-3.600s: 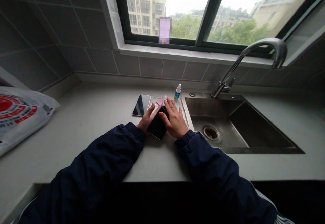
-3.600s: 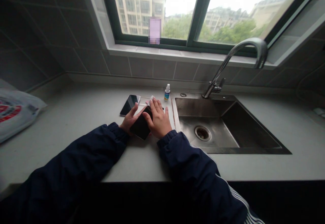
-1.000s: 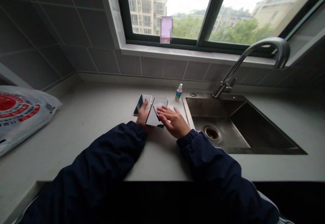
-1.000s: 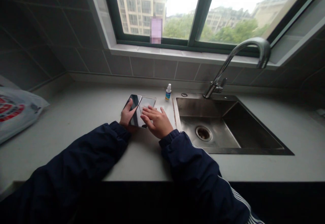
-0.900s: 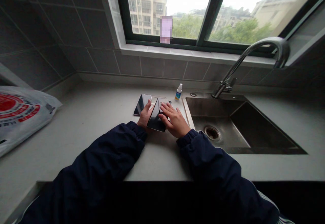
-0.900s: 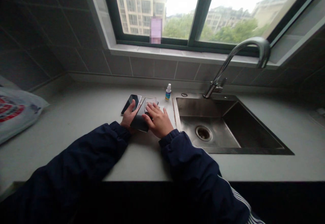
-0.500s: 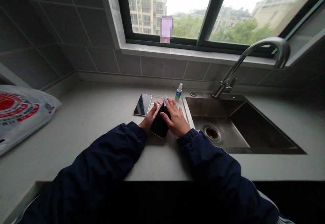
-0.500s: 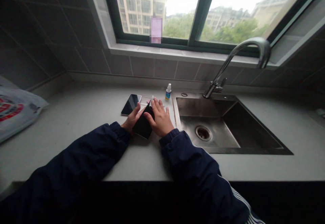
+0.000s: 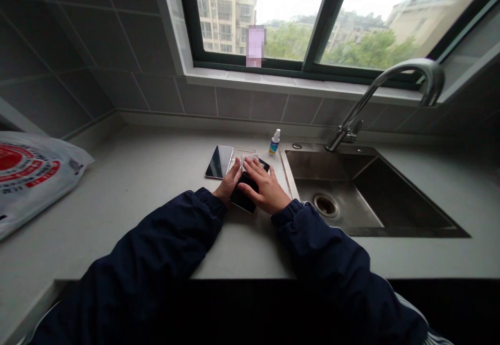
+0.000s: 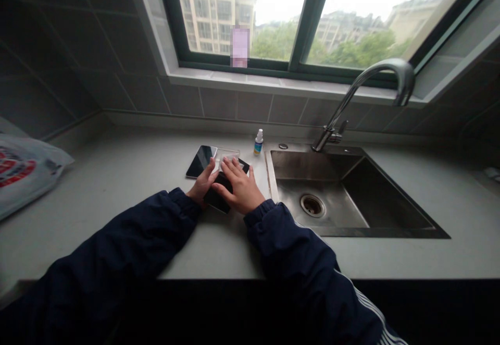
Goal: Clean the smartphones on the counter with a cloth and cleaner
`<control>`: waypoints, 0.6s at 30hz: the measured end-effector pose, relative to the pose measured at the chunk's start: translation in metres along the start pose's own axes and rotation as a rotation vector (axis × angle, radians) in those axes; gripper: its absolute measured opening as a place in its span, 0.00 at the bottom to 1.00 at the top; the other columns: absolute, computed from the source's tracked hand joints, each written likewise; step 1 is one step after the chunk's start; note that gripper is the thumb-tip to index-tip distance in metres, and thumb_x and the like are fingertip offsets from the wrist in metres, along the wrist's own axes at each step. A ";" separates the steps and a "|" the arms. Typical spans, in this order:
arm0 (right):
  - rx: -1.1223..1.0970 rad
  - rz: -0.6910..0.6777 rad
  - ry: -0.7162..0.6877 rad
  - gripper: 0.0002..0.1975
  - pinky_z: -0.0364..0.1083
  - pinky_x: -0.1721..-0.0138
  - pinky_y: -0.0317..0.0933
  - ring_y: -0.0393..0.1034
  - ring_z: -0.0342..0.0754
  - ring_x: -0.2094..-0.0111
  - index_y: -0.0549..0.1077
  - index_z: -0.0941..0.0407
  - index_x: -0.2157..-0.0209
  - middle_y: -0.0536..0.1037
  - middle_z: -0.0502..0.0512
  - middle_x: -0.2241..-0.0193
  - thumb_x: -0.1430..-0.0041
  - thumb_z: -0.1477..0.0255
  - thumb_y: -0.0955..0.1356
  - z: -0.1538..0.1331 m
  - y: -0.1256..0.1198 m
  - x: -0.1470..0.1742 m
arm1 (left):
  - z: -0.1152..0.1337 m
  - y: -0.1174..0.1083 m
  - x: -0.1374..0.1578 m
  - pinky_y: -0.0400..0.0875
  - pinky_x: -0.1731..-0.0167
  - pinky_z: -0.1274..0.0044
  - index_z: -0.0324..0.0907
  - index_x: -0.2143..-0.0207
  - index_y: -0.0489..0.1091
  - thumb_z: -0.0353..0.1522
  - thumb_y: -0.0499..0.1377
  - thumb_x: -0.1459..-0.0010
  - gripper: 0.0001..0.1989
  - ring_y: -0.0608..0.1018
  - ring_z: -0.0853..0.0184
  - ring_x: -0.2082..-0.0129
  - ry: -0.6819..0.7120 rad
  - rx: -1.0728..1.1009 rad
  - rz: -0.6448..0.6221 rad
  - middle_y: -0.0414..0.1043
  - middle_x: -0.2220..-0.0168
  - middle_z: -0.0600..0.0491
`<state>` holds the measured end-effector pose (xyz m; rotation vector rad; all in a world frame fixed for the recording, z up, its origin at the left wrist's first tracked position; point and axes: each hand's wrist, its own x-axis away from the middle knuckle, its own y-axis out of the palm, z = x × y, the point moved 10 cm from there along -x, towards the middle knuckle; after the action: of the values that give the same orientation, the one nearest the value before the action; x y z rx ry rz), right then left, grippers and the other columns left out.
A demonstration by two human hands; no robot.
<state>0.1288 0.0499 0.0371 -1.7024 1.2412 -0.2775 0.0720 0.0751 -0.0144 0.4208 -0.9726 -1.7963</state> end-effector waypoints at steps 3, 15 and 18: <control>-0.008 -0.001 0.001 0.33 0.76 0.34 0.33 0.43 0.61 0.27 0.54 0.46 0.29 0.53 0.60 0.28 0.31 0.57 0.64 0.000 0.001 0.000 | 0.006 -0.013 -0.004 0.58 0.33 0.72 0.40 0.32 0.62 0.38 0.52 0.30 0.27 0.74 0.59 0.39 0.085 -0.033 0.065 0.80 0.49 0.49; -0.038 -0.020 -0.005 0.31 0.78 0.35 0.33 0.45 0.62 0.27 0.57 0.46 0.30 0.56 0.59 0.29 0.31 0.57 0.64 -0.002 0.002 0.000 | -0.004 0.001 0.000 0.62 0.35 0.62 0.37 0.36 0.65 0.50 0.45 0.30 0.33 0.76 0.52 0.42 -0.067 0.010 -0.046 0.79 0.50 0.42; -0.056 -0.055 -0.042 0.30 0.79 0.35 0.33 0.48 0.63 0.28 0.60 0.47 0.32 0.59 0.59 0.30 0.32 0.57 0.66 -0.010 0.003 0.001 | -0.004 0.000 -0.002 0.65 0.37 0.62 0.36 0.38 0.67 0.53 0.43 0.31 0.35 0.78 0.52 0.44 -0.089 0.036 -0.075 0.80 0.53 0.41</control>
<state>0.1210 0.0430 0.0392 -1.7836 1.1833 -0.2403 0.0758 0.0746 -0.0173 0.4080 -1.0648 -1.8808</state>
